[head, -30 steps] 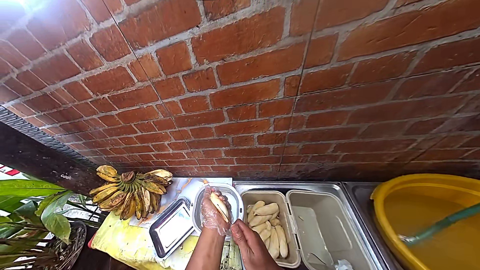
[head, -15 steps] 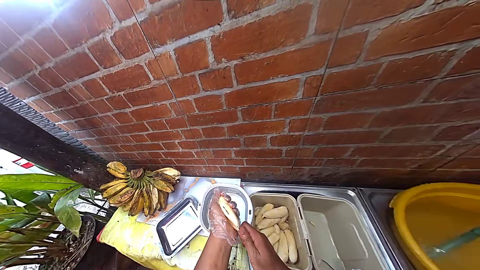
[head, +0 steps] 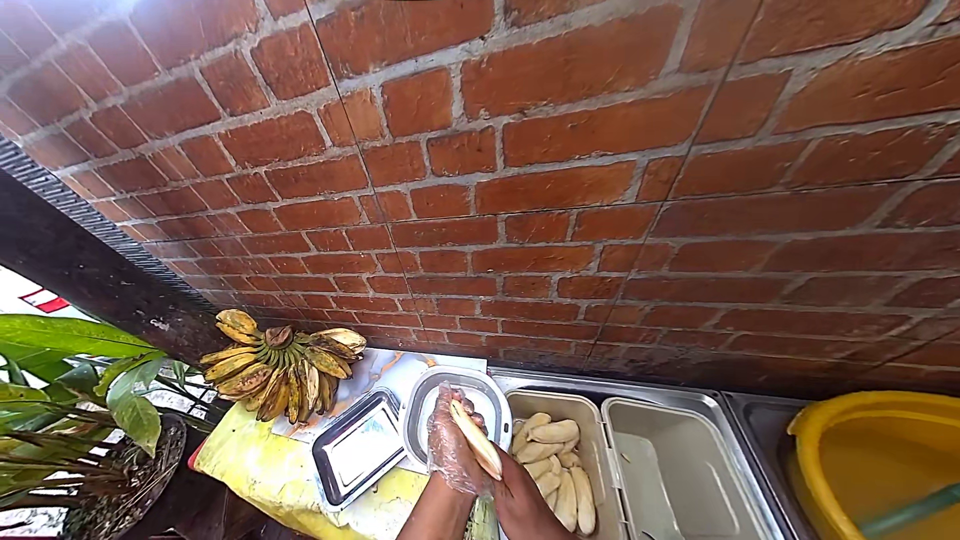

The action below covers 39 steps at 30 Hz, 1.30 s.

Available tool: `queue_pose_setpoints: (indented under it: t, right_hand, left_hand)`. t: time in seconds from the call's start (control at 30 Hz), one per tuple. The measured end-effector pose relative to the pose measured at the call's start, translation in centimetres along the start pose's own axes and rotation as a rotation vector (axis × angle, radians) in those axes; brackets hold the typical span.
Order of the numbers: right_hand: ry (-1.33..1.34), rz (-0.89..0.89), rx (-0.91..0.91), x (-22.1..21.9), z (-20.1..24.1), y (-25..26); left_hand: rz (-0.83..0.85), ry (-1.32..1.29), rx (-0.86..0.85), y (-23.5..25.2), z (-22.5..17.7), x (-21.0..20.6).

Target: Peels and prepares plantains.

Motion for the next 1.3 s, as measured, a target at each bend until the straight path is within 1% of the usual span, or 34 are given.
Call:
queue_pose_setpoints:
  t: [0.13,0.3,0.37,0.47,0.5,0.57,0.63,0.67,0.73,0.8,0.83,0.9,0.93,1.0,1.03,1.07,1.1,1.13,1.2,1.23,1.27,1.3]
  right_hand:
    - [0.000,0.017,-0.067,-0.4,-0.4,0.0]
    - [0.077,-0.029,0.012,-1.6,-2.2,1.1]
    - [-0.041,-0.027,-0.035,-1.6,-2.4,2.1]
    - [-0.424,0.048,-0.138,-0.5,-1.4,4.2]
    - [-0.558,0.067,-0.144,0.0,-0.9,5.0]
    - [-0.746,0.060,-0.120,1.0,-0.8,6.4]
    - [-0.826,0.023,-0.114,2.2,-1.2,7.1]
    - [-0.818,-0.003,-0.134,3.0,-1.6,7.2]
    - [-0.712,-0.043,-0.196,4.8,-2.9,6.8]
    - [-0.561,-0.063,-0.231,6.6,-4.8,5.4]
    - [-0.499,-0.074,-0.241,7.6,-5.9,4.3]
    - [-0.396,-0.109,-0.257,9.3,-8.2,1.5]
    - [-0.356,-0.138,-0.266,10.1,-9.3,-0.1]
    - [-0.298,-0.197,-0.285,11.5,-11.0,-3.7]
    - [-0.268,-0.216,-0.306,12.1,-11.6,-5.5]
    - [-0.236,-0.227,-0.332,12.7,-12.2,-7.4]
    - [-0.206,-0.241,-0.352,13.3,-12.9,-9.1]
    - [-0.183,-0.257,-0.366,13.8,-13.5,-10.7]
    - [-0.136,-0.292,-0.389,14.8,-14.6,-13.4]
    - [-0.114,-0.315,-0.391,15.3,-15.0,-14.5]
    - [-0.094,-0.332,-0.394,15.8,-15.4,-15.5]
    - [-0.078,-0.345,-0.396,16.2,-15.8,-16.3]
  left_hand:
    - [0.001,0.024,-0.004,0.8,0.6,1.4]
    - [0.033,0.024,-0.024,2.5,0.7,2.9]
    - [-0.007,0.070,-0.017,3.2,0.2,3.9]
    - [0.038,-0.046,0.174,3.9,0.4,5.6]
    - [0.062,-0.089,0.233,4.0,0.7,6.3]
    - [0.100,-0.092,0.329,4.4,1.4,8.1]
    - [0.109,-0.063,0.369,5.0,1.9,9.9]
    - [0.116,-0.061,0.377,5.2,2.1,10.6]
    - [0.093,-0.028,0.376,5.7,2.3,11.4]
    - [0.021,0.084,0.347,6.8,2.2,12.2]
    - [-0.014,0.189,0.301,7.7,2.0,12.7]
    - [-0.070,0.532,0.146,9.7,1.1,13.5]
    - [-0.072,0.734,0.061,10.6,0.4,13.2]
    - [-0.059,1.171,-0.064,11.6,-0.9,11.2]
    - [-0.062,1.387,-0.096,11.8,-1.3,9.7]
    - [-0.064,1.557,-0.126,11.5,-1.5,8.0]
    - [-0.059,1.660,-0.184,10.9,-1.3,6.2]
    - [-0.034,1.721,-0.260,10.0,-0.8,4.4]
    - [0.101,1.700,-0.407,7.9,1.6,1.1]
    - [0.206,1.661,-0.419,7.0,3.7,0.0]
    - [0.331,1.632,-0.379,6.3,6.3,-0.7]
    - [0.451,1.634,-0.296,6.0,9.3,-0.9]
Point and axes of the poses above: each hand's wrist, its own y-axis towards the middle knuckle, its own x-axis out of the back of the hand, z = x × y, the point moved 7 cm from there along y, towards the middle knuckle, and after that the axes turned 6 degrees about -y, right-handed, at the moved point
